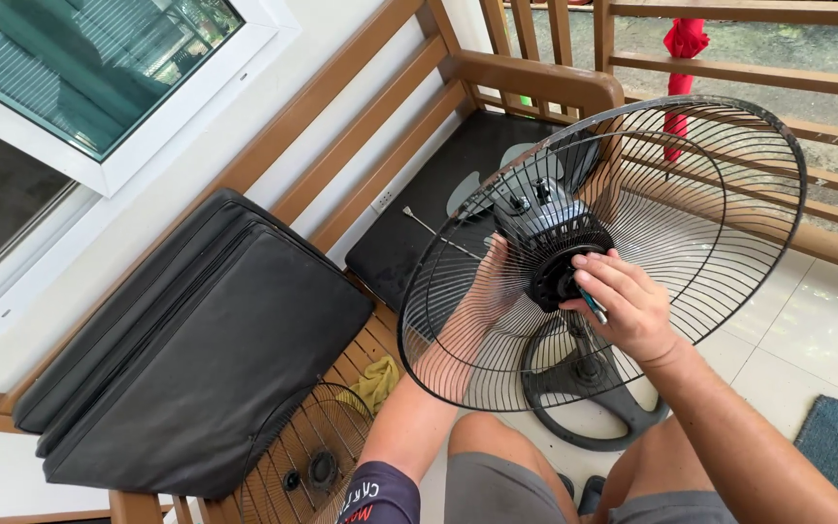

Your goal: The person assembles a pedestal fan by attaching the motor housing to the stand, then securing the front wire cage with a screwdriver. The person repeatedly tightens the central nut to lock the cage in place.

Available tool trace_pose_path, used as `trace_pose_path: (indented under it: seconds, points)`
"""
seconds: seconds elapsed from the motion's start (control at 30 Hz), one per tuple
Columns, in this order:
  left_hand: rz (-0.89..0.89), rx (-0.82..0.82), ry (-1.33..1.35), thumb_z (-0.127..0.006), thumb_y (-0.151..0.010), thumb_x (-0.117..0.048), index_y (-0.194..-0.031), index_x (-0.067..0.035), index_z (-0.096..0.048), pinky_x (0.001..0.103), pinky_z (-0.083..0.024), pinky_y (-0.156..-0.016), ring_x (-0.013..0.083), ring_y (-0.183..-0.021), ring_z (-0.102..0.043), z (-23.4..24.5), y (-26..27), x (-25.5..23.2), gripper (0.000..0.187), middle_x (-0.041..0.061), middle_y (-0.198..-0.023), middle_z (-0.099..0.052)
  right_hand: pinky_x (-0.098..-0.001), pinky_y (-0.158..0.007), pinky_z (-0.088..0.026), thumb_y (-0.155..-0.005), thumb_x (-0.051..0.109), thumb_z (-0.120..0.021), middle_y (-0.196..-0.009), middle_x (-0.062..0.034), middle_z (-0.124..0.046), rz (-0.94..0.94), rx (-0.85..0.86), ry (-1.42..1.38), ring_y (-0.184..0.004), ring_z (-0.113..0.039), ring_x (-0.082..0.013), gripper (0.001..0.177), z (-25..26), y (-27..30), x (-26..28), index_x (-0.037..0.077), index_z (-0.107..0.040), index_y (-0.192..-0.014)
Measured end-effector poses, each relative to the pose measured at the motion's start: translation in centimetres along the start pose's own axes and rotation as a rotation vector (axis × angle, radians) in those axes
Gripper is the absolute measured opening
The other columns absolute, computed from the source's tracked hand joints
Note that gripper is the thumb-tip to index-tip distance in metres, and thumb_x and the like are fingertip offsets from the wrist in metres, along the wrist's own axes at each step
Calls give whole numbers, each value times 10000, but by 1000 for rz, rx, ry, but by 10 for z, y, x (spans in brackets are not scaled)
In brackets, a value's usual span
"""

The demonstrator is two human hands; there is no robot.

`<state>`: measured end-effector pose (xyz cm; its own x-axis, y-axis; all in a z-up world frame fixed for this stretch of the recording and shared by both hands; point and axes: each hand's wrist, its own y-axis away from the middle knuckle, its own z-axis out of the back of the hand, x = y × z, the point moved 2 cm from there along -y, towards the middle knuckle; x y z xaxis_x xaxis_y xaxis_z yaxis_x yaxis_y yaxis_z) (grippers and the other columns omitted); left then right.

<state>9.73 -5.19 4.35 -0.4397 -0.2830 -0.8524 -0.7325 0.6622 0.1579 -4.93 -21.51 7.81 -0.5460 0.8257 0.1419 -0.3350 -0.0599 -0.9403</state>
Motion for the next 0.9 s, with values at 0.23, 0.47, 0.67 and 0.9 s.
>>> trace_pose_path:
  seconds: [0.23,0.47,0.67,0.9]
  points:
    - [-30,16,-60,-565,-758,-821,-1458,-159,-487,523,-420,-1173,311,-1397,-496,-4,-2,-8,966,115,-1433,-566,-368,-921,-572,-697,238,-910,-1194,-44,-699,-49,92,202,-1054,-675,-281,613,11,-26,18,128,-698,-1261]
    - [40,5,-105,-469,-872,-695,-1417,-113,-532,493,-461,-1064,278,-1301,-538,-4,-2,-18,800,102,-1364,-611,-359,-922,-570,-761,255,-900,-1184,-51,-662,-96,146,285,-1068,-657,-263,607,15,-40,31,96,-701,-1311]
    - [-946,-726,-364,-542,-914,-189,-1254,-13,-588,361,-545,-880,227,-1022,-647,-15,123,-175,385,129,-1176,-672,-371,-985,-562,-762,239,-885,-1193,-44,-671,-39,158,290,-1103,-657,-244,592,14,-55,38,61,-694,-1293]
    - [-1331,-171,-969,-577,-1109,-46,-1196,-35,-602,306,-593,-836,254,-946,-725,-137,231,-43,91,154,-1053,-734,-398,-952,-535,-773,243,-888,-1171,-52,-657,-52,132,277,-1105,-632,-261,588,15,-46,38,66,-706,-1303]
